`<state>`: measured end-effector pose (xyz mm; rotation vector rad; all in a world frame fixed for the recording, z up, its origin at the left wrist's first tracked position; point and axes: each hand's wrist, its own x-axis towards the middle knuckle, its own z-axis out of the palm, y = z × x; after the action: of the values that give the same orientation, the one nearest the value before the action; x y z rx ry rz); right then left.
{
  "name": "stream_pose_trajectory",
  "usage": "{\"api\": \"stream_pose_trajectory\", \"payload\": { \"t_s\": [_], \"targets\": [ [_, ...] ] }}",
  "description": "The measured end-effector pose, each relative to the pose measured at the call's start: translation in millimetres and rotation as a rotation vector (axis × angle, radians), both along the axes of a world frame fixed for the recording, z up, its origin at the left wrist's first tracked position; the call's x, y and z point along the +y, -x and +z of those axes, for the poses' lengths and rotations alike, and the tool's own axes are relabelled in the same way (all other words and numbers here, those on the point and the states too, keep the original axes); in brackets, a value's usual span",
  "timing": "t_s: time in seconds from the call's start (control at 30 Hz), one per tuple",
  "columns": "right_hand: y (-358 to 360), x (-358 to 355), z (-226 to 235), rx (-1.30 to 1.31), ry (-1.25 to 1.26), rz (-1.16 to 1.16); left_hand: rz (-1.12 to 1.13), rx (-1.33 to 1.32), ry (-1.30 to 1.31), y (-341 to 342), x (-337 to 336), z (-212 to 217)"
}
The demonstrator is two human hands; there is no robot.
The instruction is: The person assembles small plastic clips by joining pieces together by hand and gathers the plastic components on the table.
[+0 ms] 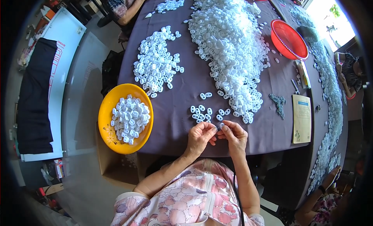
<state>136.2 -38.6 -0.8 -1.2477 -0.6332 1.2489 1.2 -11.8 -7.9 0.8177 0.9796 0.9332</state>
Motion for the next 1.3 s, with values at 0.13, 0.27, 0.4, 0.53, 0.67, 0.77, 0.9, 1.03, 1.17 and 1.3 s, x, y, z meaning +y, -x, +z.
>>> {"api": "stream_pose_trajectory", "payload": {
  "t_s": [0.13, 0.27, 0.4, 0.53, 0.67, 0.77, 0.9, 1.03, 1.17, 1.3],
  "targets": [
    [-0.6, 0.4, -2.8, -0.017, -0.008, 0.003, -0.014, 0.018, 0.006, -0.5, 0.5, 1.8],
    [-0.2, 0.1, -1.2, -0.037, -0.008, 0.014, -0.016, 0.034, 0.0, -1.1, 0.8, 3.5],
    [0.4, 0.4, -0.6, -0.039, -0.013, 0.015, -0.02, 0.04, -0.006, -1.1, 1.0, 4.4],
    [0.4, -1.9, -2.5, -0.099, -0.021, 0.035, -0.024, 0.015, 0.014, -1.5, 1.8, 4.9],
    [1.3, -3.6, -4.4, -0.118, -0.103, 0.064, -0.039, -0.002, 0.009, -0.4, 2.5, 3.4],
    [1.8, -4.2, -3.4, -0.111, -0.093, 0.064, -0.044, -0.006, 0.018, -0.4, 2.4, 4.0],
    [0.2, -4.3, -4.9, -0.105, -0.109, 0.063, -0.032, -0.036, 0.013, -2.5, 2.1, 5.7],
    [0.8, -5.9, -7.3, -0.136, -0.123, 0.1, -0.051, 0.002, -0.008, -2.3, 2.1, 1.7],
    [-0.2, -5.1, -11.9, -0.198, -0.151, 0.098, -0.028, -0.013, 0.043, -4.0, 2.5, 3.7],
    [2.4, -4.6, -8.2, -0.177, -0.208, 0.095, 0.018, -0.027, 0.118, -5.2, 3.8, 4.7]
  ]
}}
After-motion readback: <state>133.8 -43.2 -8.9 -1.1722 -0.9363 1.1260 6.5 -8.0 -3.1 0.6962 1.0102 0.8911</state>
